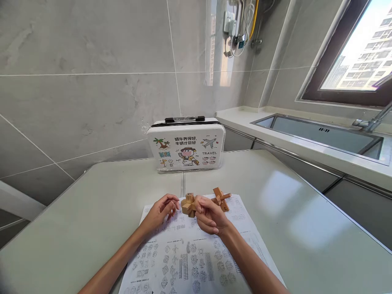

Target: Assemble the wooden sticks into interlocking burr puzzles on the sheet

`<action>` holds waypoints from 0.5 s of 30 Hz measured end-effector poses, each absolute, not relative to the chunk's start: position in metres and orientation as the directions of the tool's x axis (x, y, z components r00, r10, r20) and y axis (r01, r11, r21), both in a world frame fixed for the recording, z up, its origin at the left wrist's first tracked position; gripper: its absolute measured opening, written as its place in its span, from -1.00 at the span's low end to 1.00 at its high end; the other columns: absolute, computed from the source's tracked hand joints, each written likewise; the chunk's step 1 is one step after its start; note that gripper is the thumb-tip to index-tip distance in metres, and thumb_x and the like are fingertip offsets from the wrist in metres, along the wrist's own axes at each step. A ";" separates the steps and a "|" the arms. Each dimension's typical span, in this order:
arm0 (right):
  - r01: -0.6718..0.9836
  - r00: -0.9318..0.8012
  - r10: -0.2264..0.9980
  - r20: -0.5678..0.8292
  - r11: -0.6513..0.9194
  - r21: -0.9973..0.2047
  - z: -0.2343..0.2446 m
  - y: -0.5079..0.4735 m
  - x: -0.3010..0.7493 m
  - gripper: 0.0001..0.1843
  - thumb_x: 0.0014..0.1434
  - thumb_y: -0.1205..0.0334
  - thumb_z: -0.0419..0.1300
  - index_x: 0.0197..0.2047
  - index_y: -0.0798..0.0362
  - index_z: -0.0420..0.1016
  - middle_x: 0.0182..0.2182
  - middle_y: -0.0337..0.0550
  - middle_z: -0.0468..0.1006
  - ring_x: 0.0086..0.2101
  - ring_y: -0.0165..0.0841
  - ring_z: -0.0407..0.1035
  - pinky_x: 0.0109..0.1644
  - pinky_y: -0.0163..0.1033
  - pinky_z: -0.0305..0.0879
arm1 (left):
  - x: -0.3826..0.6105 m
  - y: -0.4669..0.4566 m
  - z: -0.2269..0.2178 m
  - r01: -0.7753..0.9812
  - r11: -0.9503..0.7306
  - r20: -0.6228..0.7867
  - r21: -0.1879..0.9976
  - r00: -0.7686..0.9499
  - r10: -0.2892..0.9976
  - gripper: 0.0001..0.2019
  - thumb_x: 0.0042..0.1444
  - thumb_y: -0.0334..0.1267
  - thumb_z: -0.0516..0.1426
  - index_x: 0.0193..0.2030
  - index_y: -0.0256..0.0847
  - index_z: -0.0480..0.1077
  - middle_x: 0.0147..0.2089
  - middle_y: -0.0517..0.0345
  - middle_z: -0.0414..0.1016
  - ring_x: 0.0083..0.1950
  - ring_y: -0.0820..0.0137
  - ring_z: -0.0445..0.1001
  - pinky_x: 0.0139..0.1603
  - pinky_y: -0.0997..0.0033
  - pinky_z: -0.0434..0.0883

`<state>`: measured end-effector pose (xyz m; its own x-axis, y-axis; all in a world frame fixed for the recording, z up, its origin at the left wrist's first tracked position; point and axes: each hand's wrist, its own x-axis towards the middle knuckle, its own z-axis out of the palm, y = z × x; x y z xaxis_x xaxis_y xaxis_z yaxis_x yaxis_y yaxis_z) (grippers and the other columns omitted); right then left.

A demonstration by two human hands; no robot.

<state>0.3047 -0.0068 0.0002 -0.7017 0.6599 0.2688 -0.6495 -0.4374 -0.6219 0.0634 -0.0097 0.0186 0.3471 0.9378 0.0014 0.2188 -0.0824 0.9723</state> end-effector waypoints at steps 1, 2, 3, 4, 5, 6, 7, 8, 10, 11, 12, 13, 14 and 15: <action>-0.626 -0.730 0.627 0.271 -0.455 -0.633 -0.002 -0.006 0.300 -0.64 0.38 0.01 0.16 -0.39 -0.02 0.20 -0.84 -0.59 0.11 -0.91 -0.58 -0.20 -0.85 -0.52 -0.09 | 0.065 -0.012 0.020 0.194 -0.080 -0.001 0.978 0.386 0.923 -0.44 0.30 0.28 0.06 0.12 -0.18 0.41 -0.12 -0.02 0.55 -0.27 0.35 0.46 -0.21 0.37 0.43; -0.604 -0.751 0.606 0.262 -0.471 -0.643 -0.004 -0.006 0.295 -0.64 0.38 0.01 0.17 -0.38 -0.02 0.21 -0.83 -0.58 0.13 -0.90 -0.58 -0.18 -0.85 -0.51 -0.09 | 0.067 -0.014 0.022 0.171 -0.088 0.007 0.981 0.424 0.906 -0.36 0.26 0.33 0.06 0.18 -0.18 0.40 -0.05 -0.09 0.56 -0.17 0.29 0.50 -0.09 0.31 0.46; -0.586 -0.766 0.591 0.252 -0.482 -0.652 -0.006 -0.006 0.292 -0.64 0.37 0.01 0.19 -0.38 -0.01 0.21 -0.84 -0.57 0.14 -0.90 -0.58 -0.17 -0.85 -0.51 -0.08 | 0.069 -0.016 0.024 0.147 -0.104 0.025 0.984 0.459 0.888 -0.29 0.21 0.39 0.08 0.21 -0.18 0.41 0.02 -0.14 0.55 -0.06 0.22 0.52 0.04 0.23 0.45; -0.570 -0.780 0.576 0.244 -0.492 -0.659 -0.007 -0.006 0.289 -0.63 0.36 0.00 0.20 -0.38 -0.01 0.22 -0.84 -0.57 0.15 -0.90 -0.57 -0.16 -0.84 -0.51 -0.08 | 0.070 -0.018 0.027 0.122 -0.119 0.045 0.985 0.489 0.871 -0.23 0.14 0.43 0.12 0.22 -0.17 0.42 0.09 -0.18 0.53 0.05 0.14 0.52 0.16 0.16 0.42; -0.558 -0.788 0.569 0.235 -0.498 -0.664 -0.008 -0.006 0.287 -0.63 0.35 -0.01 0.21 -0.38 -0.01 0.22 -0.84 -0.57 0.16 -0.90 -0.58 -0.15 -0.84 -0.52 -0.07 | 0.072 -0.020 0.029 0.097 -0.129 0.061 0.987 0.518 0.853 -0.19 0.07 0.46 0.15 0.22 -0.17 0.44 0.15 -0.19 0.51 0.14 0.08 0.49 0.25 0.10 0.38; -0.552 -0.791 0.567 0.230 -0.501 -0.666 -0.010 -0.007 0.285 -0.62 0.35 -0.03 0.22 -0.38 0.00 0.23 -0.84 -0.57 0.16 -0.90 -0.58 -0.15 -0.84 -0.52 -0.07 | 0.073 -0.021 0.031 0.080 -0.131 0.068 0.988 0.536 0.841 -0.17 0.03 0.47 0.19 0.22 -0.16 0.46 0.19 -0.19 0.49 0.20 0.04 0.47 0.30 0.07 0.35; -0.548 -0.793 0.566 0.224 -0.504 -0.668 -0.011 -0.008 0.283 -0.61 0.34 -0.03 0.22 -0.38 0.00 0.24 -0.85 -0.57 0.15 -0.90 -0.58 -0.15 -0.84 -0.52 -0.08 | 0.075 -0.022 0.033 0.073 -0.131 0.069 0.989 0.550 0.833 -0.17 0.00 0.46 0.21 0.21 -0.16 0.48 0.20 -0.19 0.49 0.23 0.02 0.45 0.33 0.05 0.33; -0.546 -0.794 0.567 0.220 -0.505 -0.668 -0.012 -0.009 0.282 -0.61 0.34 -0.04 0.23 -0.38 0.01 0.25 -0.85 -0.57 0.15 -0.90 -0.59 -0.15 -0.84 -0.53 -0.09 | 0.076 -0.023 0.034 0.070 -0.128 0.067 0.989 0.562 0.824 -0.18 0.00 0.44 0.23 0.20 -0.16 0.49 0.20 -0.19 0.50 0.24 0.01 0.44 0.33 0.04 0.32; -0.540 -0.796 0.567 0.213 -0.505 -0.673 -0.014 -0.010 0.280 -0.62 0.34 -0.04 0.23 -0.38 0.02 0.27 -0.85 -0.56 0.16 -0.90 -0.59 -0.16 -0.84 -0.52 -0.10 | 0.079 -0.024 0.032 0.059 -0.111 0.056 0.992 0.582 0.811 -0.22 0.02 0.38 0.27 0.21 -0.18 0.49 0.14 -0.17 0.53 0.21 0.01 0.47 0.31 0.03 0.35; -0.536 -0.798 0.564 0.212 -0.503 -0.678 -0.015 -0.011 0.279 -0.63 0.34 -0.03 0.22 -0.37 0.02 0.28 -0.85 -0.56 0.16 -0.90 -0.59 -0.15 -0.84 -0.52 -0.10 | 0.079 -0.024 0.031 0.047 -0.098 0.052 0.994 0.588 0.807 -0.24 0.03 0.33 0.29 0.21 -0.19 0.48 0.11 -0.16 0.55 0.18 0.03 0.48 0.29 0.04 0.36; -0.534 -0.798 0.564 0.213 -0.495 -0.686 -0.016 -0.011 0.279 -0.64 0.35 -0.02 0.22 -0.36 0.02 0.29 -0.85 -0.55 0.17 -0.90 -0.58 -0.15 -0.83 -0.52 -0.09 | 0.079 -0.024 0.028 0.032 -0.085 0.050 0.996 0.583 0.811 -0.27 0.04 0.27 0.32 0.21 -0.19 0.48 0.09 -0.14 0.56 0.16 0.04 0.49 0.27 0.05 0.38; -0.535 -0.792 0.571 0.215 -0.480 -0.695 -0.016 -0.011 0.280 -0.66 0.36 -0.02 0.21 -0.33 0.03 0.31 -0.84 -0.55 0.18 -0.89 -0.58 -0.14 -0.82 -0.51 -0.09 | 0.079 -0.024 0.025 0.018 -0.072 0.049 0.997 0.567 0.822 -0.29 0.02 0.21 0.36 0.21 -0.19 0.47 0.09 -0.13 0.56 0.16 0.05 0.50 0.25 0.06 0.39; -0.540 -0.780 0.587 0.215 -0.459 -0.706 -0.016 -0.012 0.280 -0.69 0.36 -0.01 0.20 -0.30 0.03 0.34 -0.83 -0.55 0.19 -0.88 -0.57 -0.13 -0.81 -0.51 -0.08 | 0.078 -0.024 0.022 0.010 -0.061 0.046 0.998 0.540 0.841 -0.30 0.00 0.15 0.39 0.21 -0.18 0.46 0.10 -0.12 0.56 0.16 0.05 0.50 0.24 0.08 0.40; -0.543 -0.764 0.610 0.209 -0.434 -0.719 -0.016 -0.012 0.281 -0.71 0.37 0.00 0.20 -0.25 0.04 0.36 -0.81 -0.55 0.21 -0.87 -0.57 -0.12 -0.80 -0.50 -0.08 | 0.078 -0.023 0.020 0.006 -0.054 0.044 0.999 0.505 0.862 -0.30 -0.03 0.09 0.43 0.21 -0.17 0.45 0.12 -0.12 0.55 0.17 0.06 0.50 0.23 0.10 0.41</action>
